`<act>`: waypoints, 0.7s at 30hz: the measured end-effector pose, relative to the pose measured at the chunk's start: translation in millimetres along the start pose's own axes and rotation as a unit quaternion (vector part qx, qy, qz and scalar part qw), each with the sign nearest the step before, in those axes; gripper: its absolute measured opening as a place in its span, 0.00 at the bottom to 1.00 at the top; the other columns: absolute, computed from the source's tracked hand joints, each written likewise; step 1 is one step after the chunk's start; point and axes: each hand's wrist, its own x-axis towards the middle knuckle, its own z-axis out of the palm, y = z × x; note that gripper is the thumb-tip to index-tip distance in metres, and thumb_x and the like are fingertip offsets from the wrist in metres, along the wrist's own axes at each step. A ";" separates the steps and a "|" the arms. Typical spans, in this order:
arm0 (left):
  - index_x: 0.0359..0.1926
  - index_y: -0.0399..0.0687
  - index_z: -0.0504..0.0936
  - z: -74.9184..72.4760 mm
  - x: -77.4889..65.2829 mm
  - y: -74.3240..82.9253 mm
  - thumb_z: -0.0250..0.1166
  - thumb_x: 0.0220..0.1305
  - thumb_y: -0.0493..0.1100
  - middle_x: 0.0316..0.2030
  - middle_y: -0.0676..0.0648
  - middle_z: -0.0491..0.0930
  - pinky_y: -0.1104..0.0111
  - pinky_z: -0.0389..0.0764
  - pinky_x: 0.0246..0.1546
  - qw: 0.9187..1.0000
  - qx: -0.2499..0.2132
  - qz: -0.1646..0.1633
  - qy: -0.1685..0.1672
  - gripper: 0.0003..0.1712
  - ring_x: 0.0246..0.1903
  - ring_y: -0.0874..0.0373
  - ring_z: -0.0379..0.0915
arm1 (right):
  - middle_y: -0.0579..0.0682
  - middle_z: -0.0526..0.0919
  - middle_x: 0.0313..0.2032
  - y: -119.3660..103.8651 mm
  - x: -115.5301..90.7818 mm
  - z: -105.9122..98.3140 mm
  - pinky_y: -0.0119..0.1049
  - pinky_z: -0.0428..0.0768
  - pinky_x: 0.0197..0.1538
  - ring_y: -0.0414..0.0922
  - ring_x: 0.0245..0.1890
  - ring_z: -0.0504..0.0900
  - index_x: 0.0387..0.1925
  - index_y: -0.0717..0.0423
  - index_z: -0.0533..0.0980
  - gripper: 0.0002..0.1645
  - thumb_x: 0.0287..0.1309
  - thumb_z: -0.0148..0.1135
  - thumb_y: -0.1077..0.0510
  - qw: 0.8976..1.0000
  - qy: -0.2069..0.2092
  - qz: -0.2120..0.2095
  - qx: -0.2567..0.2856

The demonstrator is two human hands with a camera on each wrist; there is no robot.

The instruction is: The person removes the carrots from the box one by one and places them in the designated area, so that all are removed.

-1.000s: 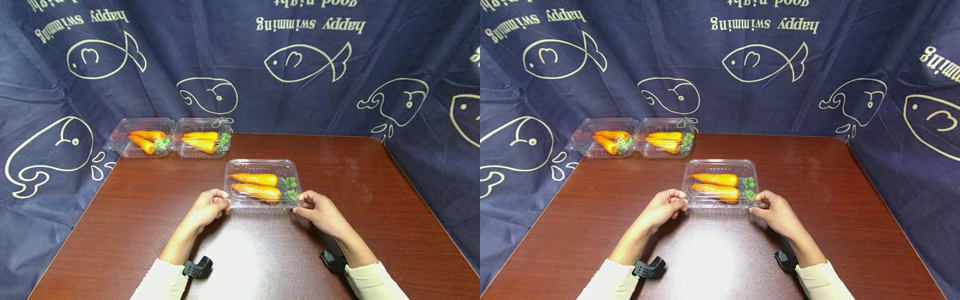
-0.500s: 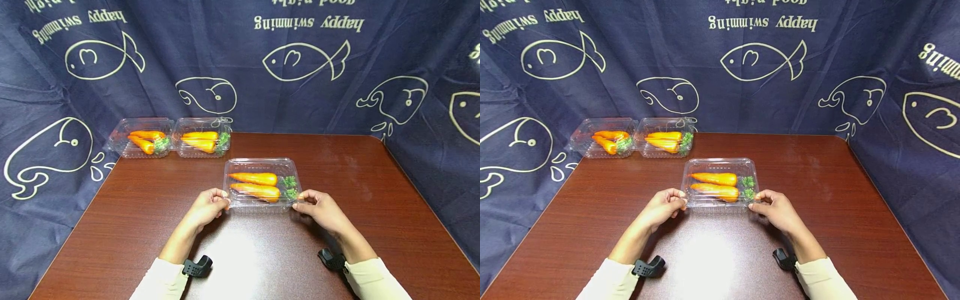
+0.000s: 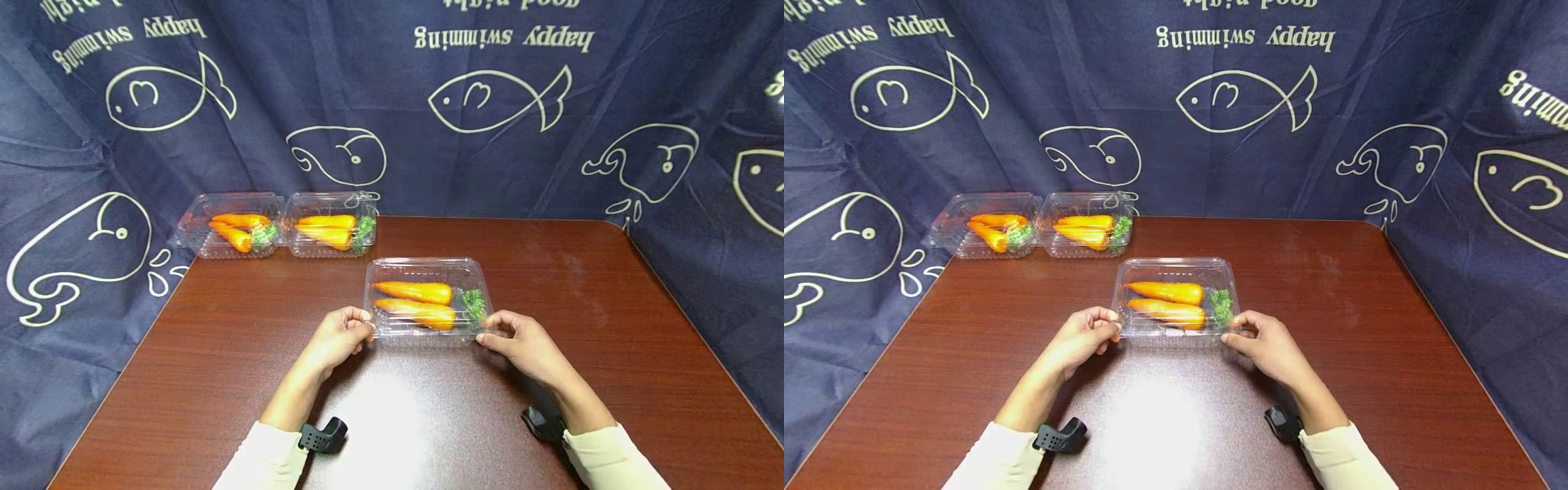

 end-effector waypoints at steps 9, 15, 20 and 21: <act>0.45 0.34 0.74 1.1 -3.8 0.7 0.70 0.54 0.36 0.23 0.51 0.74 0.72 0.70 0.23 0.998 0.064 0.029 0.004 0.19 0.21 0.62 0.68 | 0.47 0.84 0.30 -1.7 -3.1 3.2 0.32 0.73 0.30 0.39 0.28 0.77 0.41 0.57 0.80 0.14 0.54 0.74 0.58 0.994 0.065 -0.028 -0.080; 0.44 0.37 0.72 4.0 -2.9 1.7 0.77 0.48 0.36 0.25 0.50 0.71 0.71 0.70 0.22 0.991 0.120 0.045 0.045 0.26 0.21 0.61 0.67 | 0.51 0.84 0.39 -5.3 -1.8 5.8 0.39 0.81 0.37 0.47 0.36 0.84 0.42 0.56 0.79 0.17 0.52 0.75 0.59 0.988 0.103 -0.040 -0.105; 0.41 0.41 0.71 5.2 -1.4 -0.2 0.78 0.47 0.37 0.26 0.49 0.68 0.71 0.66 0.23 0.984 0.159 0.040 0.067 0.24 0.24 0.59 0.65 | 0.52 0.82 0.41 -6.2 -0.4 8.3 0.47 0.81 0.43 0.49 0.40 0.84 0.39 0.57 0.79 0.15 0.50 0.76 0.61 0.982 0.121 -0.078 -0.124; 0.40 0.42 0.71 5.3 -1.3 -0.8 0.78 0.48 0.38 0.27 0.49 0.69 0.70 0.67 0.24 0.983 0.165 0.042 0.069 0.24 0.26 0.58 0.66 | 0.52 0.82 0.42 -6.0 0.0 8.7 0.48 0.80 0.44 0.50 0.41 0.84 0.38 0.57 0.79 0.15 0.49 0.76 0.62 0.979 0.127 -0.091 -0.132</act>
